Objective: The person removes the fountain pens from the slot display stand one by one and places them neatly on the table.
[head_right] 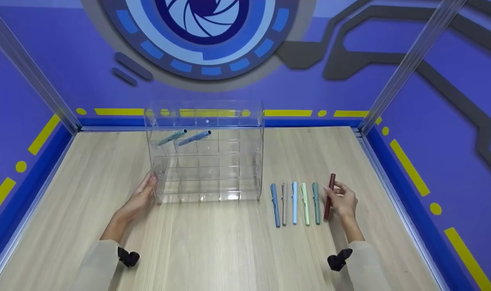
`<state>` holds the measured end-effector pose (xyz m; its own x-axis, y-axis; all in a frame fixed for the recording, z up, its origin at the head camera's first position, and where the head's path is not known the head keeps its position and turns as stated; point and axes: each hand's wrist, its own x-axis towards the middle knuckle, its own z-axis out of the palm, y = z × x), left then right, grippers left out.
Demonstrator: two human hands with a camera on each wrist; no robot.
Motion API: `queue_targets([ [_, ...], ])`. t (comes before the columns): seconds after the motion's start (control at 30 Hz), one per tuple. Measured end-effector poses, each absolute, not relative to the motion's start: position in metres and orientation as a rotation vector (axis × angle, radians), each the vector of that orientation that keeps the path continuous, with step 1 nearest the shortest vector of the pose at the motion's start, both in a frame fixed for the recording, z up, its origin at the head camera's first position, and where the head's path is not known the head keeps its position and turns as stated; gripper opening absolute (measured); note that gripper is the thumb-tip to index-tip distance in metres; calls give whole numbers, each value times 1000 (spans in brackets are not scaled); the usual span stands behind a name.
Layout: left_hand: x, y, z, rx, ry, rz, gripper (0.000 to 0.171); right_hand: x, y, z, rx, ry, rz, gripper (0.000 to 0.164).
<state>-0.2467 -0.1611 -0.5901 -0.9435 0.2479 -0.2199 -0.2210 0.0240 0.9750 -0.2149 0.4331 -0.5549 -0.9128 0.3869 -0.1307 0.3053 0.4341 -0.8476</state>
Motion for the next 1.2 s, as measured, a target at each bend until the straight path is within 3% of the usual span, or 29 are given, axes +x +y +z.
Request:
queue_targets([
  [0.4, -247, -158, -590, 25, 1962, 2019, 80, -210, 442, -566, -342, -2914, 1079, 54],
  [0.87, -248, -158, -594, 89, 1975, 2035, 78, -210, 441, -574, -362, -2884, 917, 47],
  [1.2, -246, -161, -594, 38, 1952, 2043, 80, -209, 439, -569, -383, -2874, 990, 54],
])
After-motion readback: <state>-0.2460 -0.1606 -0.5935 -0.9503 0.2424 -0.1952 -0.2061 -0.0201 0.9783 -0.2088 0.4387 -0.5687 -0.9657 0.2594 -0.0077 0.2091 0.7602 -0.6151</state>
